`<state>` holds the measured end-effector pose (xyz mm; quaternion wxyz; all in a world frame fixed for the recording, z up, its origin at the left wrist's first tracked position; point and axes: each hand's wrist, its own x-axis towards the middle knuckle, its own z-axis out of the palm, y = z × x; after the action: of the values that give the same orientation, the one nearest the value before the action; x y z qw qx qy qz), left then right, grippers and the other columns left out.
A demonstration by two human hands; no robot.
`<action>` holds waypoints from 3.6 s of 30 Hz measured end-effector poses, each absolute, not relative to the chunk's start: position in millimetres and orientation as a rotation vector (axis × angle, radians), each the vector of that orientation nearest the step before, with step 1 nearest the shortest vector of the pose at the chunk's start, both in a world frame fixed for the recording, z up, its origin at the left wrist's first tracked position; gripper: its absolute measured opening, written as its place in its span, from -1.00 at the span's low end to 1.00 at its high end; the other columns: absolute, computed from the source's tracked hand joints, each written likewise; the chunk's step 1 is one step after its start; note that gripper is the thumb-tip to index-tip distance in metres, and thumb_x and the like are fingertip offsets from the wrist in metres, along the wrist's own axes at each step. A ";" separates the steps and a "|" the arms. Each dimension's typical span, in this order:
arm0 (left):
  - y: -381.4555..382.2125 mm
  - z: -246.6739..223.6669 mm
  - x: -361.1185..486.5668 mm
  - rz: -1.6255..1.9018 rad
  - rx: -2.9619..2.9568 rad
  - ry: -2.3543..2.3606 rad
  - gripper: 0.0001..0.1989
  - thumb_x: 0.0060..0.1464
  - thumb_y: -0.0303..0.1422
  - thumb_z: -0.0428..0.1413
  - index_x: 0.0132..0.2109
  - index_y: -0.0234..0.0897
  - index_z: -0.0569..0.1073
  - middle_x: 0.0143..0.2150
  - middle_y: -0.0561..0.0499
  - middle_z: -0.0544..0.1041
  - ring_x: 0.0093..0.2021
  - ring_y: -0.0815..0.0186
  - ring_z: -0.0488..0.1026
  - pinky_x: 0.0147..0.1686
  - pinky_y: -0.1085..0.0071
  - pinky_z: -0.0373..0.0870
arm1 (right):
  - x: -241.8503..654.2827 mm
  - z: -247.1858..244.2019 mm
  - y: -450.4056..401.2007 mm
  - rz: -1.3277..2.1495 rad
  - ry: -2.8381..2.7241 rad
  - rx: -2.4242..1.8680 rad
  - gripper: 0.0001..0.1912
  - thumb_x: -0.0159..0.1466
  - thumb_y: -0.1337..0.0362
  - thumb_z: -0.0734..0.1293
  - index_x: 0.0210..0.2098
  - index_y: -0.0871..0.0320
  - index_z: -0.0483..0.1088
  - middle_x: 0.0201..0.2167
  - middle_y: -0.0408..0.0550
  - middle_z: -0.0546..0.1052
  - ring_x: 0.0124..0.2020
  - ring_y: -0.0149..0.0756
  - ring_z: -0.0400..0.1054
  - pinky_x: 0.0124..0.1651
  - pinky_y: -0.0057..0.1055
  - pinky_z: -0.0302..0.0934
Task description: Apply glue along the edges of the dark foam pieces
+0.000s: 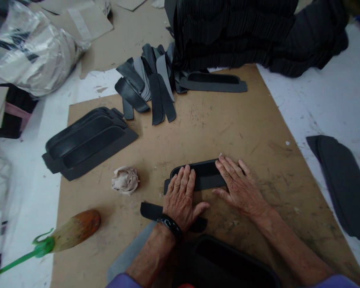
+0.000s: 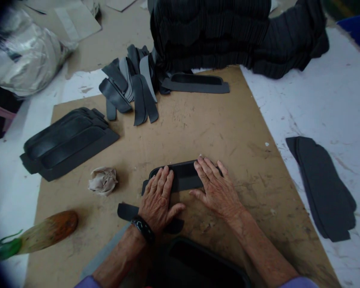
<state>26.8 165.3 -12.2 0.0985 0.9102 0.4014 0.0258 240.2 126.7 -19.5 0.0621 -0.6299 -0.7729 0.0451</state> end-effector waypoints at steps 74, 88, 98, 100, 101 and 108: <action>247.1 -22.1 58.0 0.077 2.587 1.432 -0.44 0.19 -0.15 -0.19 0.29 -0.21 -0.02 0.34 -0.20 -0.09 0.33 0.02 -0.21 0.22 -0.02 -0.23 | 203.3 -23.2 213.6 0.042 -1.954 -2.094 -0.36 0.27 -0.01 0.12 0.21 0.27 0.06 0.26 0.23 0.05 0.28 -0.02 -0.16 0.22 0.03 -0.26; 246.5 -17.7 59.7 0.006 2.580 1.418 -0.41 0.18 -0.13 -0.17 0.30 -0.20 -0.04 0.35 -0.22 -0.12 0.33 0.02 -0.24 0.23 0.01 -0.28 | 242.9 -18.4 204.5 0.011 -2.027 -2.164 -0.39 0.29 0.03 0.08 0.22 0.24 0.03 0.27 0.21 0.03 0.26 0.00 -0.11 0.19 0.02 -0.21; 246.5 -17.8 57.8 0.100 2.540 1.438 -0.43 0.17 -0.11 -0.17 0.27 -0.22 0.04 0.34 -0.20 -0.06 0.33 0.03 -0.19 0.23 0.01 -0.24 | 296.2 -0.8 159.8 0.068 -1.815 -2.213 -0.62 0.30 0.22 0.06 -0.01 0.22 0.32 0.04 0.16 0.37 0.06 -0.05 0.16 0.07 -0.05 -0.02; 247.1 -16.9 55.8 0.146 2.533 1.424 -0.42 0.17 -0.10 -0.16 0.27 -0.26 0.06 0.34 -0.21 -0.06 0.33 0.05 -0.18 0.24 0.03 -0.23 | 290.8 4.5 143.5 0.193 -1.833 -2.164 -0.65 0.29 0.19 0.07 -0.12 0.18 0.38 -0.10 0.10 0.44 -0.02 -0.10 0.22 0.05 -0.13 0.03; 247.5 -16.1 54.6 0.176 2.518 1.414 -0.43 0.17 -0.10 -0.15 0.26 -0.27 0.08 0.34 -0.21 -0.07 0.33 0.05 -0.19 0.24 0.04 -0.22 | 286.3 6.2 136.7 0.232 -1.837 -2.153 -0.67 0.27 0.17 0.10 -0.15 0.17 0.40 -0.15 0.09 0.45 -0.05 -0.11 0.24 0.02 -0.16 0.06; 245.3 -9.2 41.1 0.314 2.367 1.317 -0.57 0.19 -0.19 -0.13 0.12 -0.27 0.29 0.26 -0.15 0.16 0.29 0.16 -0.03 0.24 0.13 -0.13 | 266.1 12.0 123.4 0.553 -1.629 -2.173 -0.86 0.07 0.17 0.29 -0.45 0.11 0.33 -0.45 -0.06 0.41 -0.39 -0.21 0.30 -0.34 -0.32 0.14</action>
<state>41.1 245.3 -9.2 0.2057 0.8494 0.4727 0.1127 266.1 123.4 12.0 0.1842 -0.7707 -0.5777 0.1960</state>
